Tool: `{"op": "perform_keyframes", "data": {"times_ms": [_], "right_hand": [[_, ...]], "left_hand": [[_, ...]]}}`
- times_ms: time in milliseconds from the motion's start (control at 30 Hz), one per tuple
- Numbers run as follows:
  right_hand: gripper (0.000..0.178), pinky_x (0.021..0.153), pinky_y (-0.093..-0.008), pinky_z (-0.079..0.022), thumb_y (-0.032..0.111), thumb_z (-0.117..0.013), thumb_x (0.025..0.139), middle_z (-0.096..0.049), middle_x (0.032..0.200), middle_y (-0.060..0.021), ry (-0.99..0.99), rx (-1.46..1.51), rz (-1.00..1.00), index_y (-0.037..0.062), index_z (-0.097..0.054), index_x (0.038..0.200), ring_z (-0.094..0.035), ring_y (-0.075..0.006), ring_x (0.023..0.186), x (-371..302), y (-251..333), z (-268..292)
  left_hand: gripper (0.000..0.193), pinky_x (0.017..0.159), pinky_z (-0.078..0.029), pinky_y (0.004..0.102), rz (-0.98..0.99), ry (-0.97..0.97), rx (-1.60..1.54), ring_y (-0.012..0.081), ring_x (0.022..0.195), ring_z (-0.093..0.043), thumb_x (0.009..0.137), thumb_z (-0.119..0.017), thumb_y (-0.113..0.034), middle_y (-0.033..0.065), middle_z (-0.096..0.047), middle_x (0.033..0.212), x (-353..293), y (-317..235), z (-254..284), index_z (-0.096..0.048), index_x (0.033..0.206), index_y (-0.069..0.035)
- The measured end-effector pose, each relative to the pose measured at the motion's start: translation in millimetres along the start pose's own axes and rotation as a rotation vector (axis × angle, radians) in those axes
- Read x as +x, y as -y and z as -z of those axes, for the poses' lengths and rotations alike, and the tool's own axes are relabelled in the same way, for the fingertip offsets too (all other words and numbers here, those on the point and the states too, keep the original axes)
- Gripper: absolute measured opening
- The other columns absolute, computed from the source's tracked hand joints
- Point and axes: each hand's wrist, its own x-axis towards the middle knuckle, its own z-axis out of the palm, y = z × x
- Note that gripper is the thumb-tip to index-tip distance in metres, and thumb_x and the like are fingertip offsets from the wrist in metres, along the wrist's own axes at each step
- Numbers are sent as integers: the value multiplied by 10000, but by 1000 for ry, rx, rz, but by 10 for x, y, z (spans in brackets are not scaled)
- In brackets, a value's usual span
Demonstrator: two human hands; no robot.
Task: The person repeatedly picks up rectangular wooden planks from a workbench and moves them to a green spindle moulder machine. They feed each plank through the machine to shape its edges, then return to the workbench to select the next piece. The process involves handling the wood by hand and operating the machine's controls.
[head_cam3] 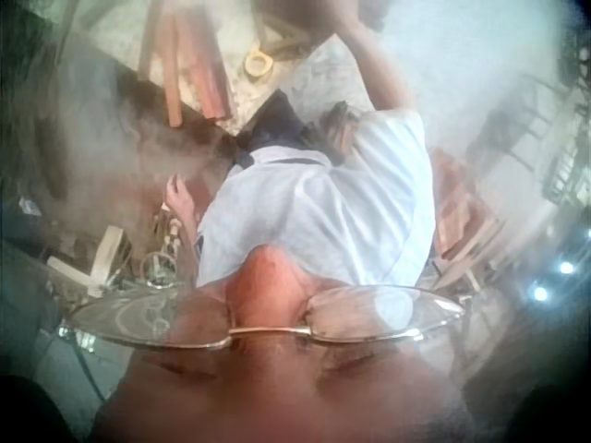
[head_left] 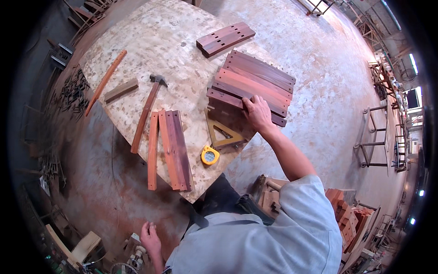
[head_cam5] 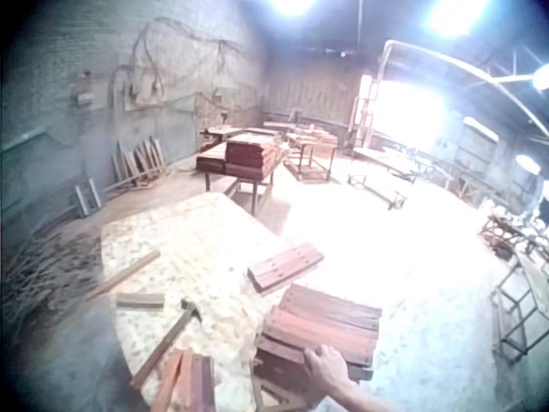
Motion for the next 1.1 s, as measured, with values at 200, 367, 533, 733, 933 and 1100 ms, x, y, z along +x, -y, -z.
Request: {"op": "perform_keyframes", "data": {"times_ms": [200, 367, 533, 733, 933, 1100], "right_hand": [[298, 696, -374, -399, 183, -656, 731, -500, 840, -82, -59, 16, 64, 121, -569, 1009, -496, -257, 826, 103, -158, -46], [218, 690, -360, -378, 196, -619, 749, -499, 836, -60, -37, 25, 72, 132, -572, 951, -495, -236, 819, 122, -194, -39], [190, 704, -359, -374, 202, -603, 756, -507, 836, -51, -17, 44, 89, 131, -575, 930, -496, -231, 819, 139, -205, -48], [229, 717, -360, -379, 201, -634, 738, -516, 855, -60, -19, 91, 92, 116, -574, 941, -498, -242, 830, 160, -205, -18], [289, 758, -384, -428, 145, -689, 711, -553, 911, -116, -126, 249, -76, 60, -603, 973, -526, -288, 877, 76, -326, 110], [239, 764, -357, -467, 94, -661, 765, -578, 938, -154, -249, 393, -351, -2, -617, 980, -558, -295, 873, 75, -778, 259]], "left_hand": [[270, 736, -508, 270, 61, 21, 70, 162, 824, -617, 890, -562, -101, 137, -630, 939, 111, -481, -276, -553, 1094, 77], [267, 742, -502, 261, 86, 34, 30, 156, 861, -602, 891, -568, -102, 118, -615, 997, 165, -486, -413, -553, 1104, 59], [252, 734, -511, 279, 68, 37, 34, 165, 810, -623, 893, -552, -99, 140, -644, 925, 155, -449, -548, -566, 1067, 82], [245, 740, -512, 268, 91, 54, 64, 165, 821, -620, 895, -545, -79, 136, -632, 946, 241, -630, -595, -558, 1074, 87], [238, 739, -512, 259, 105, 11, -18, 157, 827, -614, 893, -544, -62, 130, -625, 949, 236, -520, -628, -556, 1080, 84], [261, 752, -508, 258, 177, 69, 54, 147, 853, -595, 897, -539, -71, 115, -603, 995, 221, -407, -603, -534, 1119, 65]]}}
